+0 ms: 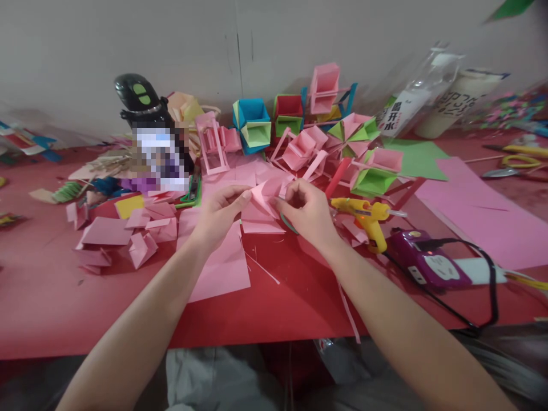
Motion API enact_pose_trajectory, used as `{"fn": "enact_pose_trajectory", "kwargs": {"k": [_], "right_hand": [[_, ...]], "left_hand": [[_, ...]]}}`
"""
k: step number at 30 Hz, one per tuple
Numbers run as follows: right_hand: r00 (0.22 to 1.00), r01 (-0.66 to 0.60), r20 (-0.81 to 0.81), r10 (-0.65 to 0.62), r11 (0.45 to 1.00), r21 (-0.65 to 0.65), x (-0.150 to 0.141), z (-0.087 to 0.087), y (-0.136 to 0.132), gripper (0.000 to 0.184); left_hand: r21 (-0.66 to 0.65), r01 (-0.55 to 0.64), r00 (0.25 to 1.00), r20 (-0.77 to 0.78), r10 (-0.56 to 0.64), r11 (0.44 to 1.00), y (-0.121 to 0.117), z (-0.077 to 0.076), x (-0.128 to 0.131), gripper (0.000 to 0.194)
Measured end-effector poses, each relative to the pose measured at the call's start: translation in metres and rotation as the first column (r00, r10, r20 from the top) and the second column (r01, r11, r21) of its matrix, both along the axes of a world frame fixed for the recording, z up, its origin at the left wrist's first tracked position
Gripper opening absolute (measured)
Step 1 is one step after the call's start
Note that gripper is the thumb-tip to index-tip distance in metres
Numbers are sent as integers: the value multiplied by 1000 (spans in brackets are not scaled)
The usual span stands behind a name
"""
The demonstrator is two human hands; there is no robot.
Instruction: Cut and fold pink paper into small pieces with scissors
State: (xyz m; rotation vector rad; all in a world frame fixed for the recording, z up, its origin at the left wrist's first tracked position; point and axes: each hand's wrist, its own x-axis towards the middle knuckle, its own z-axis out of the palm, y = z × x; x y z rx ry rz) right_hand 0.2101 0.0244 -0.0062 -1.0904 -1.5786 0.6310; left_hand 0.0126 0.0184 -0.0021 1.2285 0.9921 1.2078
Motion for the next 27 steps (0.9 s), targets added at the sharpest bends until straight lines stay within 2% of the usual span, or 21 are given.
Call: {"fn": "enact_pose_trajectory", "kwargs": {"k": [3,8,10,15,18,22,27], "right_hand": [[985,-78,156,67,994,72,-1,2,-4,16],[933,-233,303,193,967,103,-3,5,-7,17],[926,-266,299,231,961,81,-2,7,-8,15],[920,-306,266,289,952,24,-1,6,-10,11],[901,-353,282,330,935,31,-1,7,-12,7],[864,-408,321,388,913,-7,0,10,-13,11],[841,-406,394,372,914,3,2,13,-14,18]], "left_hand": [[45,-7,997,-73,11,999,0,-1,2,28],[43,19,987,-162,-12,999,-2,1,5,22],[4,29,992,-121,-29,1000,-3,1,5,22],[-127,111,990,103,-98,986,-3,2,3,29],[-109,100,992,83,-91,989,-2,1,2,31],[-57,50,999,6,-50,997,-2,-1,3,30],[-112,97,994,68,-90,989,-2,-1,5,30]]}}
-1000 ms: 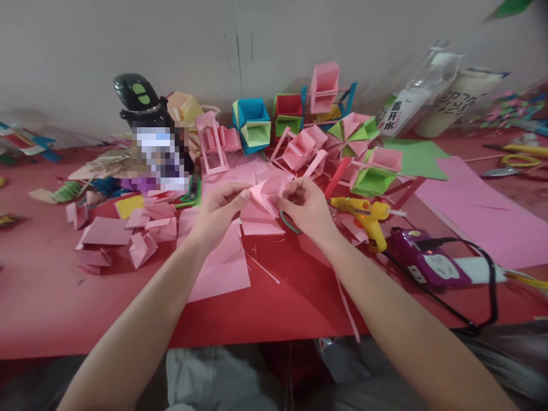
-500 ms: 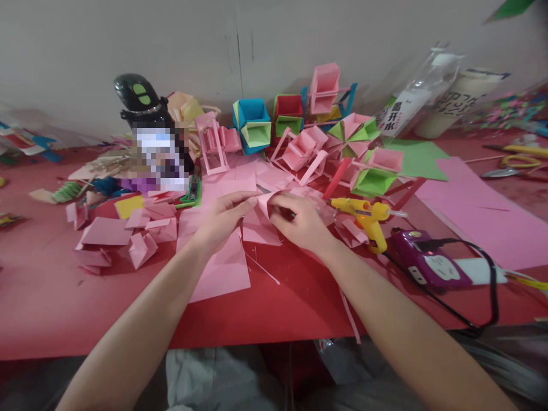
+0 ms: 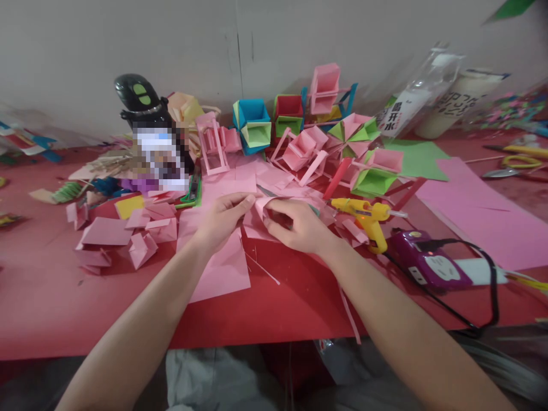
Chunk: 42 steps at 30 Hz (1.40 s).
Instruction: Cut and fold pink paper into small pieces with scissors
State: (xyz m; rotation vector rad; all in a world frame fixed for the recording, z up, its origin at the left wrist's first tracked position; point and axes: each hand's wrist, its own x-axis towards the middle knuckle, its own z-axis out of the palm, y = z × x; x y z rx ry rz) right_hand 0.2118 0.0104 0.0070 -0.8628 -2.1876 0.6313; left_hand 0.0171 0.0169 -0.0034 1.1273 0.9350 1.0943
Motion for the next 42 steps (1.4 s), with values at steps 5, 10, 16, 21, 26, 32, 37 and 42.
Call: {"fn": "enact_pose_trajectory", "kwargs": {"k": [5,10,16,21,26,32,37,42], "right_hand": [[997,42,67,-42,999,-9,0,1,-3,21],[993,90,79,-91,996,14,-1,-1,-3,28],[987,159,-20,-158,985,68,0,-11,2,29],[990,133,-56,-130,990,37,0,-12,3,31],[956,249,-164,-242,968,17,-2,-9,5,30],[874,232,-338,-349,911,-342,-2,-14,14,43],[920,101,-301,-252,893,-438,-2,-7,13,52],[917,189,-271,-294,916,-354,-1,2,11,54]], "left_hand": [[68,-24,998,-56,28,997,1,0,0,29],[98,-38,997,-60,44,994,2,0,0,27],[78,-141,990,-9,142,987,3,1,0,26],[161,-233,969,-48,243,959,6,-2,-2,29],[150,-282,959,33,281,947,8,-3,-3,24],[46,-163,975,161,153,986,1,5,1,24],[-11,-70,986,149,71,998,-2,10,-2,26],[-55,-120,974,187,129,991,1,9,-7,18]]}}
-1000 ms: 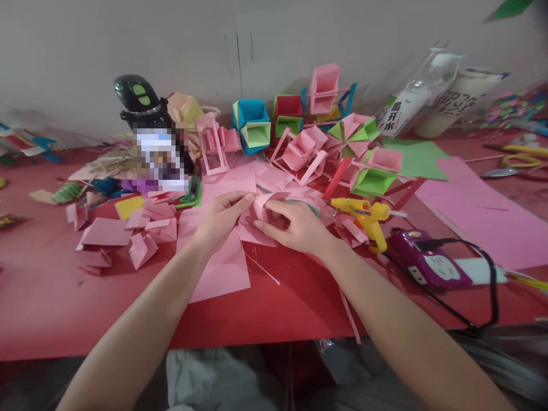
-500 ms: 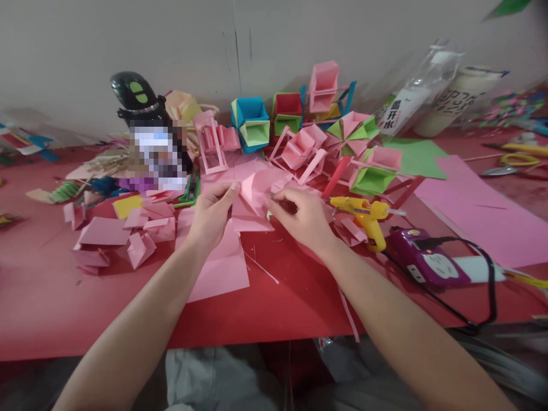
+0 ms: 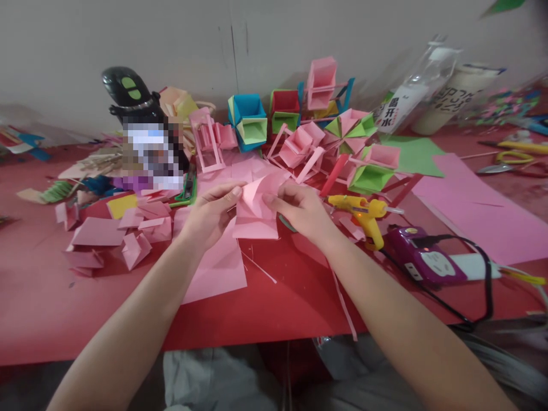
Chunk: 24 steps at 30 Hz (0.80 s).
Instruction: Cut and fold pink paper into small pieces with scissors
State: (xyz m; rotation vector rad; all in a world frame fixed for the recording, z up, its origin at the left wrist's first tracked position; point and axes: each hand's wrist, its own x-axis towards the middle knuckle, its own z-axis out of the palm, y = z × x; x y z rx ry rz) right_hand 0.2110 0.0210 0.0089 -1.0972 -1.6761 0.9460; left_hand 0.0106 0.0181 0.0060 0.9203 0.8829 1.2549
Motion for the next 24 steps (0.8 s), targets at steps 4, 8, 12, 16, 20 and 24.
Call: {"fn": "enact_pose_trajectory", "kwargs": {"k": [4,8,12,16,20,24], "right_hand": [[999,-26,-39,26,1000,13,-1,1,-1,57],[997,-66,-48,66,998,6,-2,-1,-1,57],[994,-94,-53,94,996,-4,0,-5,0,57],[994,-98,-58,97,995,-24,2,-7,1,56],[996,-77,-35,76,997,-23,1,-6,2,59],[997,-66,-28,66,998,-3,1,-5,2,60]], "left_hand": [[-43,-27,999,30,28,999,0,1,2,20],[-32,-71,997,35,73,997,-2,3,5,21],[23,-70,998,12,69,997,0,1,4,26],[100,-76,997,-20,78,992,2,-1,2,24],[146,-75,996,-41,82,986,2,-2,0,23],[144,-85,993,-67,96,986,3,-3,-2,25]]}}
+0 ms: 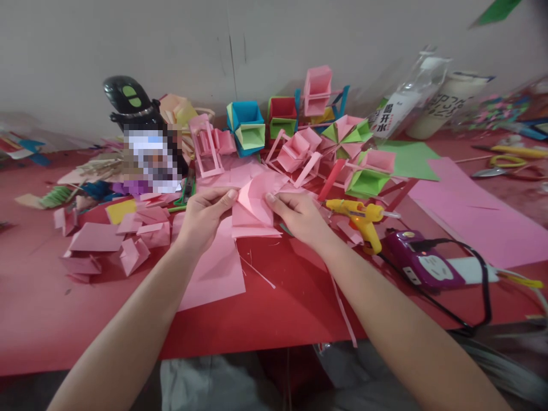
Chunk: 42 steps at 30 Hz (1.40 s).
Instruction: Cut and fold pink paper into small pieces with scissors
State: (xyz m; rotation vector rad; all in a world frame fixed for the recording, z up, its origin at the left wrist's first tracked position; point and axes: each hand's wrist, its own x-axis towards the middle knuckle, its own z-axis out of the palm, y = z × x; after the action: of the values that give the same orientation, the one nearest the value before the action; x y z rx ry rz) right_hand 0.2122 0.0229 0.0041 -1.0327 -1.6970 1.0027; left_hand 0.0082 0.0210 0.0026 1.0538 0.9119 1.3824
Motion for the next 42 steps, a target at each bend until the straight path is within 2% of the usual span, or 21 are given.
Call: {"fn": "enact_pose_trajectory", "kwargs": {"k": [7,9,12,14,17,19,21,24,26,28,33,42], "right_hand": [[999,-28,-18,27,998,-61,-1,-3,1,57],[999,16,-47,-20,998,-69,-2,-4,2,53],[975,200,-99,-196,980,26,-1,-3,1,42],[971,236,-80,-226,959,157,-1,-2,-2,35],[993,49,87,-80,948,314,-3,0,-8,32],[980,-30,192,-45,927,373,-6,0,-11,35],[974,-16,213,-76,916,401,-9,-2,-11,31],[979,50,162,-122,920,390,-10,-5,-10,20],[982,98,116,-152,922,375,-9,-5,-8,22],[981,128,91,-170,927,352,-8,-5,-7,26],[983,105,109,-149,936,335,-8,-3,-8,33],[985,-13,165,-57,919,394,-7,-1,-9,31]], "left_hand": [[75,-44,992,-114,52,996,2,-4,-1,27],[95,-73,985,-148,87,993,2,-5,-2,27],[114,-150,954,-243,174,982,3,-7,-3,30],[140,-174,923,-321,211,975,3,-8,-3,30],[208,-166,873,-423,242,964,0,-8,2,23],[228,-164,846,-468,256,960,-3,-7,7,21],[209,-153,849,-472,237,966,-6,-6,12,22],[161,-70,883,-449,136,984,-10,-3,17,25],[133,10,899,-435,49,991,-11,-2,18,28],[120,40,911,-411,13,992,-11,-1,18,29],[128,-6,902,-428,61,992,-10,-1,16,13],[157,-16,858,-504,94,987,-7,-4,15,11]]}}
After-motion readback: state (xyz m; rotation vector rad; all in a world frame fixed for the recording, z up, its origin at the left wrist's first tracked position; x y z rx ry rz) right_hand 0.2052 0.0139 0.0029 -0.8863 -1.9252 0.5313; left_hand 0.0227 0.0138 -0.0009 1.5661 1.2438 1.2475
